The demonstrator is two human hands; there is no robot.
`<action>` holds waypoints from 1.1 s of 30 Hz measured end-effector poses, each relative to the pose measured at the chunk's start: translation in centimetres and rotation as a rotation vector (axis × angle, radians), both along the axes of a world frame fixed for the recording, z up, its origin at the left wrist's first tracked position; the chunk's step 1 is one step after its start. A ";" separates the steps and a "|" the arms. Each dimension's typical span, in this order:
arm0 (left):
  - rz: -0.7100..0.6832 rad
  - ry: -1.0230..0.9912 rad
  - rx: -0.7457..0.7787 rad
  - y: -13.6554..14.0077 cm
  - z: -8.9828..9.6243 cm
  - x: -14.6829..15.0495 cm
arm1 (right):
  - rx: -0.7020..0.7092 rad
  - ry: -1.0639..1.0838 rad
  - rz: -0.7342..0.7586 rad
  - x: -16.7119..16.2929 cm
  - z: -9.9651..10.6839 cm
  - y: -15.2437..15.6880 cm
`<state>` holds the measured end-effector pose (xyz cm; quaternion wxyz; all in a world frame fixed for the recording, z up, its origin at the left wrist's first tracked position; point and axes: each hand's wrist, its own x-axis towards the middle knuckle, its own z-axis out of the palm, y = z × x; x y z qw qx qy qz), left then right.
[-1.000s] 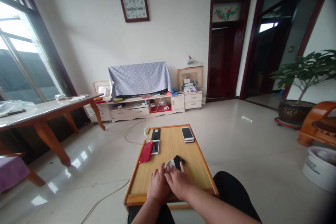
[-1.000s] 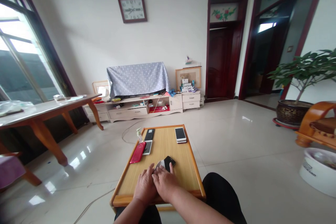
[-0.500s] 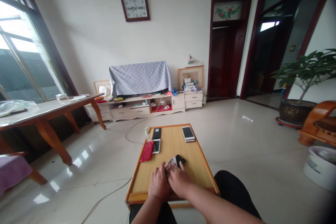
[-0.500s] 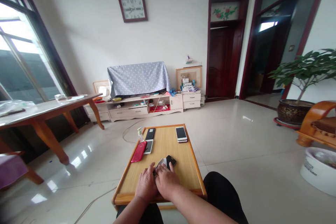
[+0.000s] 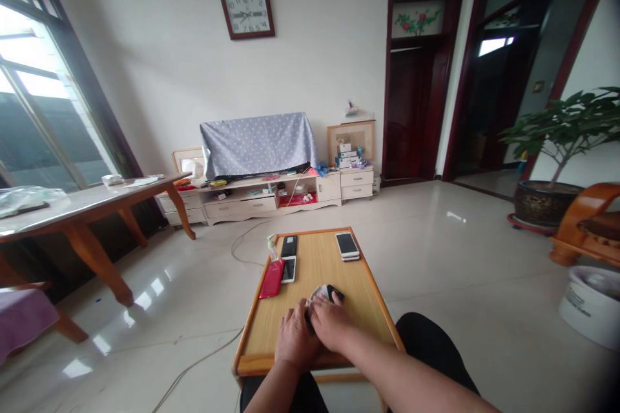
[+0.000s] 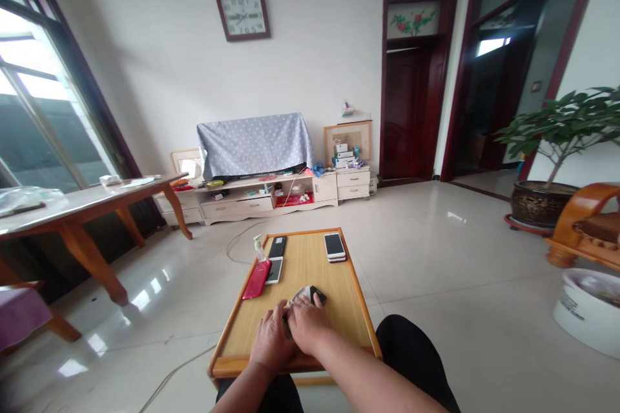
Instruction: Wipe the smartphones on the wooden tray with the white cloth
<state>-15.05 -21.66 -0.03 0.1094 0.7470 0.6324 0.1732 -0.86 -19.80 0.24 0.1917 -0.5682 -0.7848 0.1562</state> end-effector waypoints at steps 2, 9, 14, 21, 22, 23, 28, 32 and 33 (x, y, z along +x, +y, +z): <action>0.002 0.010 -0.016 -0.1 0.3 0.0 | -0.001 0.002 0.037 -0.3 -0.1 -0.5; 0.014 -0.011 0.011 -0.2 0.3 0.0 | 0.005 -0.016 -0.076 2.5 -0.5 2.0; 0.038 0.026 0.038 -0.4 0.4 0.1 | 0.001 -0.033 -0.099 3.1 -1.1 2.8; 0.050 0.054 0.014 -0.5 0.7 0.4 | -0.005 -0.032 -0.112 3.0 -0.7 2.4; 0.046 0.054 0.013 -0.5 0.6 0.4 | -0.003 -0.030 -0.103 2.7 -0.6 2.1; 0.043 0.053 0.018 -0.4 0.5 0.3 | -0.002 -0.028 -0.086 2.2 -0.5 1.7; 0.019 0.058 0.081 -0.2 -0.4 -0.1 | -0.012 -0.013 0.058 -0.7 -0.3 -1.3; 0.031 0.049 0.086 -0.2 -0.5 0.0 | -0.012 -0.004 0.079 -0.2 0.2 -1.4; 0.033 0.047 0.083 -0.3 -0.4 0.1 | -0.009 -0.004 0.067 0.4 0.3 -1.0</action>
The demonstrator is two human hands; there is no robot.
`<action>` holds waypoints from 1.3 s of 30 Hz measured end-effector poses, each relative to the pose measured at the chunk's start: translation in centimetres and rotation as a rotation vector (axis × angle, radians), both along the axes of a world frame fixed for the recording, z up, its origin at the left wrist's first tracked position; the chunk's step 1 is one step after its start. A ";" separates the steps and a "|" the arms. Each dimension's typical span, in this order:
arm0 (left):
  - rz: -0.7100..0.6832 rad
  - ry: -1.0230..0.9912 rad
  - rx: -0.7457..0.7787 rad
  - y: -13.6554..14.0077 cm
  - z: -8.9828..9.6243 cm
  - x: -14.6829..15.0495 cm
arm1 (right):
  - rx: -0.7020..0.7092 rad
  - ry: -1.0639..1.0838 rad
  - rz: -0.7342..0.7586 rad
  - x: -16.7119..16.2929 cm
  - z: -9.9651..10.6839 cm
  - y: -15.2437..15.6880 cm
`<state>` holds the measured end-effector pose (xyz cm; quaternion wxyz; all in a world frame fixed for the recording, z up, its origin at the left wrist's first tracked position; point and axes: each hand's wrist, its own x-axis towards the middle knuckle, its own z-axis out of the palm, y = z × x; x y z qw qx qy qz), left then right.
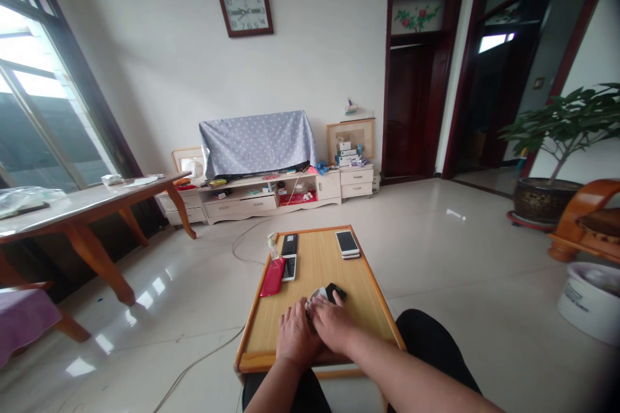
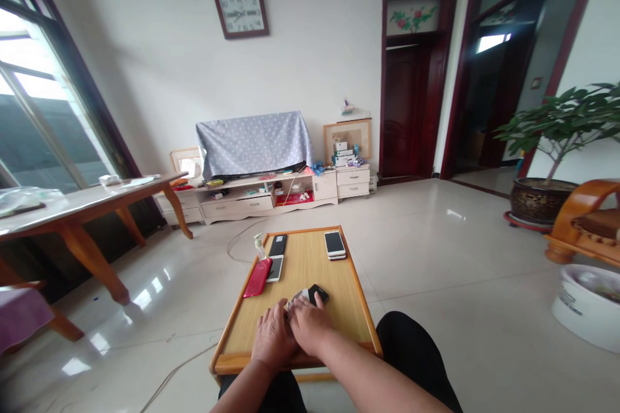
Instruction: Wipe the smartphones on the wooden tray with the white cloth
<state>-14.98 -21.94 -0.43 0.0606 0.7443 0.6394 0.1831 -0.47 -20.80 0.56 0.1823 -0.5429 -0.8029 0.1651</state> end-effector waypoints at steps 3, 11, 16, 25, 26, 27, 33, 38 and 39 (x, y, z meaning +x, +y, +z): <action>0.001 0.002 -0.014 -0.1 0.5 0.3 | 0.005 -0.002 -0.081 1.9 0.3 1.8; -0.010 0.025 -0.035 -0.3 0.9 0.4 | -0.006 0.006 -0.012 0.3 -0.2 0.0; -0.006 0.024 -0.022 -0.1 0.6 0.3 | -0.009 0.020 0.041 0.6 -0.1 -1.0; -0.011 0.019 -0.023 0.0 0.7 0.6 | -0.014 0.016 -0.097 2.4 0.1 1.1; -0.013 0.017 -0.017 0.0 0.5 0.5 | -0.012 0.019 -0.068 1.9 -0.1 0.2; -0.015 0.016 -0.015 0.0 0.4 0.4 | -0.006 0.027 -0.034 1.4 -0.2 -0.7; -0.004 0.019 -0.015 0.0 0.2 0.3 | 0.033 0.063 0.041 1.9 -0.4 -2.6; -0.010 0.012 -0.011 -0.1 0.4 0.6 | 0.018 0.005 -0.138 4.2 0.4 -0.2; -0.013 0.012 -0.011 -0.1 0.4 0.6 | 0.020 0.002 -0.146 4.2 0.5 -0.2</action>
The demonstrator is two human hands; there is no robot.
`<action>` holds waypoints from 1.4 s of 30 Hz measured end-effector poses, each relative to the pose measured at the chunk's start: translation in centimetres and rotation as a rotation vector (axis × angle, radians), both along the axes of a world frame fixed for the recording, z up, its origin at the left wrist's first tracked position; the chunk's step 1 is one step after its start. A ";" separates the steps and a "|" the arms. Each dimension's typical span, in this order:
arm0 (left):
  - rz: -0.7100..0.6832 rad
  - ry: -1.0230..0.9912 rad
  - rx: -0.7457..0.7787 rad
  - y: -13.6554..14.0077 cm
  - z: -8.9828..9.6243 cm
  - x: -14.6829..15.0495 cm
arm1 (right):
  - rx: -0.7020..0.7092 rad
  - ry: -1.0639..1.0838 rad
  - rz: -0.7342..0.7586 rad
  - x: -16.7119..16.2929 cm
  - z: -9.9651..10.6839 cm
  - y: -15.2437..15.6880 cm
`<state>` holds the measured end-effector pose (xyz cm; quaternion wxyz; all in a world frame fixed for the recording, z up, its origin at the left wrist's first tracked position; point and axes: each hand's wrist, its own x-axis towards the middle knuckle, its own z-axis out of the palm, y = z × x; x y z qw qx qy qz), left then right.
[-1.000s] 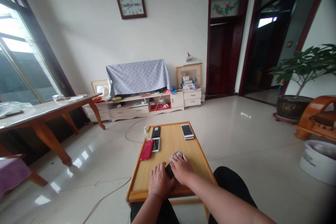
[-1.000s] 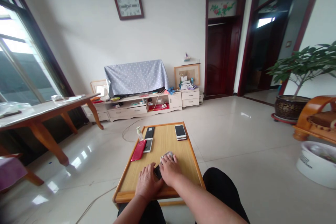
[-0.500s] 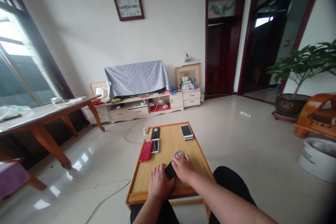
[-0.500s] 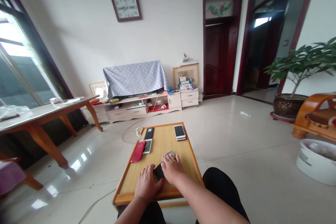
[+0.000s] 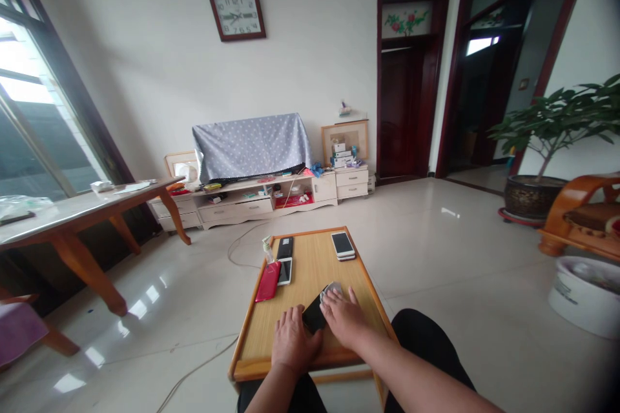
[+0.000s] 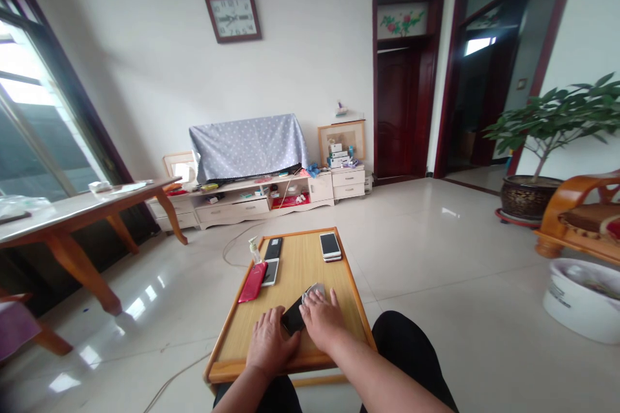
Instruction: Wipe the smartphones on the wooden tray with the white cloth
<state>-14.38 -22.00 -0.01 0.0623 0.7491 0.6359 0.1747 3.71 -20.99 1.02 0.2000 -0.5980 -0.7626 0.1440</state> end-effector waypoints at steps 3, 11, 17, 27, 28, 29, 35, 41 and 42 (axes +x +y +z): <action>0.001 0.007 -0.003 0.0 0.0 -0.1 | 0.017 0.007 0.062 -1.0 -0.4 -1.2; 0.001 0.035 -0.024 0.0 0.3 0.0 | 0.041 0.039 0.118 -0.5 -0.5 -2.4; -0.009 0.030 -0.013 0.1 0.1 0.0 | 0.026 -0.007 -0.020 0.8 0.2 -0.5; -0.013 0.023 -0.010 0.2 -0.1 0.0 | 0.069 0.064 0.118 -0.3 -0.5 -2.7; -0.013 0.022 -0.003 0.2 0.0 0.1 | 0.060 0.051 0.083 0.3 -0.2 -2.1; -0.014 0.022 0.003 0.1 0.1 0.1 | 0.054 0.037 0.049 0.8 0.0 -1.6; -0.017 0.003 -0.001 0.1 0.2 0.1 | 0.067 0.024 0.043 -0.1 -0.2 -2.3; -0.017 0.009 -0.028 0.1 0.3 0.0 | 0.079 0.076 0.141 -0.8 -0.7 -3.5; -0.018 0.011 -0.029 0.1 0.3 0.0 | 0.070 0.072 0.117 -0.4 -0.5 -3.1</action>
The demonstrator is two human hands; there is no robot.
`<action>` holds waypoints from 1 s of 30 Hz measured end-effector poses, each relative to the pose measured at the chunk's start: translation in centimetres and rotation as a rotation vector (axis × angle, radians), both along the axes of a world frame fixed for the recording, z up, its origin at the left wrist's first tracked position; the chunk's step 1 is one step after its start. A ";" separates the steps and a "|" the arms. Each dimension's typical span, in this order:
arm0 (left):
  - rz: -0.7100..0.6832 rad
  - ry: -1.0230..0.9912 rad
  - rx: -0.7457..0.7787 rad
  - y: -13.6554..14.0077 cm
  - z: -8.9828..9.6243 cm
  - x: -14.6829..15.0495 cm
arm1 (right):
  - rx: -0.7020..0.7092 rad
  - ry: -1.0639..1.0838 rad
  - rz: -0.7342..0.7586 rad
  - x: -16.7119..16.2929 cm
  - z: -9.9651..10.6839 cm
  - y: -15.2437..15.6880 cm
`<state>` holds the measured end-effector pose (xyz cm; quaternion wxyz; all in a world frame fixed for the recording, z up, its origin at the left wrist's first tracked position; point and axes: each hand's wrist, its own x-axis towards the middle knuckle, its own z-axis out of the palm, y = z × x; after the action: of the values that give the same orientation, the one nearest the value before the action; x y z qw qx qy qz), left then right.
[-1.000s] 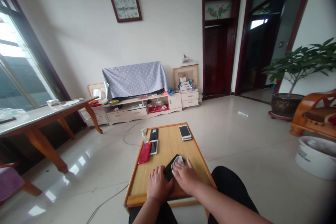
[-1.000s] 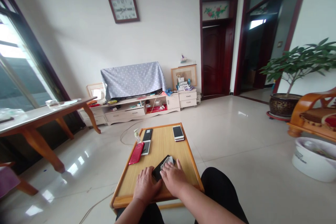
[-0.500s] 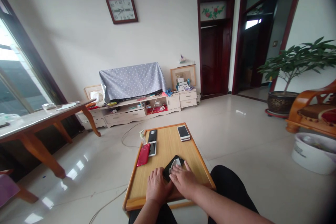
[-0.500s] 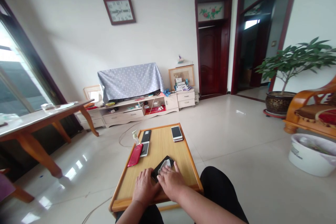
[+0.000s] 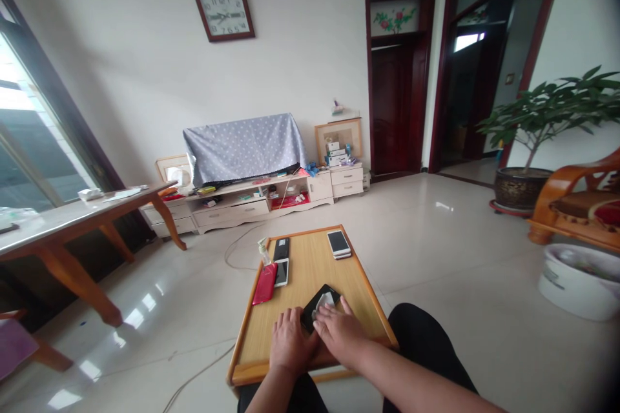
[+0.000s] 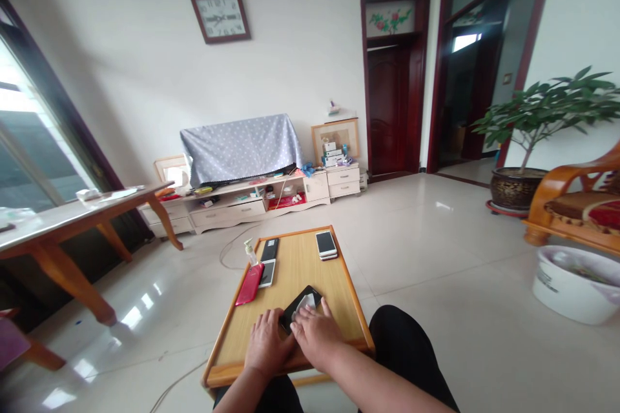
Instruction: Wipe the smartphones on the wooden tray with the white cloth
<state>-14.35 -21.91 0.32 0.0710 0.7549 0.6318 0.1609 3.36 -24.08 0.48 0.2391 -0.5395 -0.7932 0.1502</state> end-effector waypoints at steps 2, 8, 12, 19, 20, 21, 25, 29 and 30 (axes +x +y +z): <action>-0.002 0.004 0.004 0.0 0.0 0.0 | -0.018 -0.018 -0.064 0.9 0.3 1.0; -0.021 -0.005 -0.001 0.0 0.2 -0.1 | -0.034 -0.074 -0.148 1.6 0.5 2.0; -0.018 -0.007 -0.014 0.0 0.3 0.0 | -0.042 -0.077 -0.102 0.5 0.5 0.4; -0.004 -0.001 -0.044 0.2 -0.4 -0.4 | 0.006 -0.058 0.054 -1.9 1.0 -1.0; -0.007 -0.004 -0.035 0.3 -0.6 -0.5 | 0.004 -0.064 0.062 -2.2 1.2 -0.7; -0.009 -0.007 -0.023 0.3 -0.7 -0.5 | 0.004 -0.074 0.071 -2.5 1.4 -0.4; -0.012 -0.021 -0.009 0.3 -1.1 -0.6 | 0.010 -0.124 0.095 -3.4 1.8 1.1; -0.003 -0.027 -0.039 0.5 -1.3 -0.5 | -0.006 -0.134 0.116 -3.9 1.7 2.0; -0.001 -0.031 -0.038 0.5 -1.3 -0.5 | -0.014 -0.132 0.120 -3.9 1.7 2.2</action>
<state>-14.87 -21.36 -0.99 0.0953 0.7511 0.6333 0.1603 -0.53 -21.92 2.16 0.1733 -0.5013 -0.8371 0.1339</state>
